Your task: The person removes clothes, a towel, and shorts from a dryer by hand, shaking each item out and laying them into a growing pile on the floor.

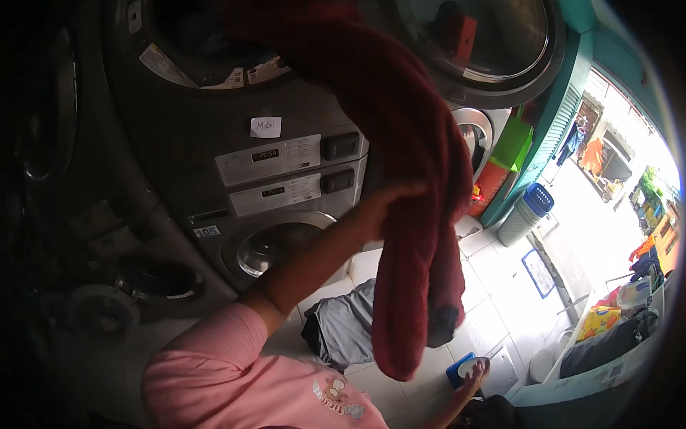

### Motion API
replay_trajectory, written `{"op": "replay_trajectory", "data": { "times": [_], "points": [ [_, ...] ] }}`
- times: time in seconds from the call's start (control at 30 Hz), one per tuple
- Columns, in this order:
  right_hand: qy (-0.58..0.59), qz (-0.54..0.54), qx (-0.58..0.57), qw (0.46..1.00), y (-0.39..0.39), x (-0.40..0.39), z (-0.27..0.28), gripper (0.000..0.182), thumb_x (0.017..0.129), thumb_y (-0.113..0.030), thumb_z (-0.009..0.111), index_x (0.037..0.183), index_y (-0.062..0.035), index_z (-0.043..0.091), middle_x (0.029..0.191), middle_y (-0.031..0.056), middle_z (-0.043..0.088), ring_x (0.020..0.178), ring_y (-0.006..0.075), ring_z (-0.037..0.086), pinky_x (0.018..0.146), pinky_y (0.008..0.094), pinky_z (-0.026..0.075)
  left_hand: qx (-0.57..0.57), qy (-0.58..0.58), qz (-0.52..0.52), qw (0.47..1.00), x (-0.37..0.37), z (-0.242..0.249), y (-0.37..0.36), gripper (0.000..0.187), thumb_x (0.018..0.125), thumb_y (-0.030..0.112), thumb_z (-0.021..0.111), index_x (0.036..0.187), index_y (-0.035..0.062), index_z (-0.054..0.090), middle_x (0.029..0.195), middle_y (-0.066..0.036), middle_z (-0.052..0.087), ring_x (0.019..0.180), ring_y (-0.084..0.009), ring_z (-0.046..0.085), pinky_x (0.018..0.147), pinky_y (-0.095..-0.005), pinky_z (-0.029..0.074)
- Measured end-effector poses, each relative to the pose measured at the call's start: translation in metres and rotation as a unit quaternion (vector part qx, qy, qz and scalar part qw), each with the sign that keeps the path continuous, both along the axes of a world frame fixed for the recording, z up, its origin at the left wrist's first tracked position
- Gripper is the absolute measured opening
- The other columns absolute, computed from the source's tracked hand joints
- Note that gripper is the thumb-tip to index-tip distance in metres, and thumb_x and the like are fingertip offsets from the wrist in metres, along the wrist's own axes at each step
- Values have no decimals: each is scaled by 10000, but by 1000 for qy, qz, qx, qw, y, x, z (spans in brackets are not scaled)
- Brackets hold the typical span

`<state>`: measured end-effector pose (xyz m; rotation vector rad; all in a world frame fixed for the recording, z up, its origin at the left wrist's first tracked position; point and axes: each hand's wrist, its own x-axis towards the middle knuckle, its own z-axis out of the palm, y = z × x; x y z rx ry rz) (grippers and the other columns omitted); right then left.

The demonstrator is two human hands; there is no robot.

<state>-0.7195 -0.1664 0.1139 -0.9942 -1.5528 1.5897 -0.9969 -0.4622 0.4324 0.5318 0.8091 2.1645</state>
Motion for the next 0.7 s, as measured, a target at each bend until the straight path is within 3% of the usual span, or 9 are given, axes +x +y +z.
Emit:
{"op": "replay_trajectory", "data": {
  "times": [0.07, 0.13, 0.17, 0.27, 0.4, 0.53, 0.7],
  "points": [
    [102, 113, -28, 988, -50, -48, 38, 512, 833, -395, 406, 1237, -85, 352, 1200, 72, 431, 1128, 225, 357, 867, 387, 364, -54, 111, -34, 992, 26, -31, 4, 451, 677, 164, 634, 1083, 51, 475, 964, -82, 563, 814, -181, 570, 722, -347, 483],
    [309, 245, -164, 904, -88, -79, 50, 478, 860, -391, 374, 1234, -93, 366, 1214, 94, 426, 1108, 231, 397, 881, 401, 366, -62, 162, -94, 980, 56, -61, -14, 450, 678, 163, 631, 1084, 49, 476, 964, -84, 563, 816, -182, 570, 726, -345, 482],
    [343, 286, -215, 869, -108, -85, 58, 472, 859, -386, 378, 1229, -93, 371, 1210, 94, 429, 1105, 231, 399, 882, 400, 365, -67, 171, -120, 976, 69, -78, -27, 449, 678, 162, 630, 1084, 48, 476, 965, -85, 563, 817, -182, 570, 727, -344, 481],
    [334, 339, -263, 839, -168, -80, 68, 453, 856, -373, 390, 1212, -94, 388, 1197, 95, 438, 1095, 231, 408, 882, 397, 364, -89, 170, -148, 970, 83, -118, -91, 447, 680, 160, 626, 1086, 46, 477, 965, -88, 563, 820, -182, 570, 733, -341, 478],
    [292, 360, -269, 844, -245, -40, 64, 427, 851, -356, 407, 1190, -95, 409, 1179, 96, 449, 1082, 230, 419, 882, 393, 363, -147, 140, -164, 965, 88, -168, -152, 445, 682, 157, 620, 1088, 43, 478, 966, -91, 564, 824, -183, 570, 740, -337, 475],
    [289, 371, -195, 861, -292, 19, 55, 402, 846, -338, 423, 1167, -96, 431, 1162, 96, 460, 1069, 230, 429, 883, 389, 361, -189, 133, -158, 960, 103, -193, -179, 442, 684, 154, 615, 1090, 40, 479, 967, -95, 564, 827, -184, 570, 747, -333, 472],
    [321, 223, 46, 919, -305, 141, 56, 371, 841, -316, 443, 1140, -98, 459, 1140, 97, 474, 1053, 230, 443, 883, 384, 359, -160, 171, -266, 935, 148, -195, -144, 439, 687, 150, 608, 1092, 36, 480, 969, -99, 565, 832, -186, 570, 756, -328, 468]
  ]
}}
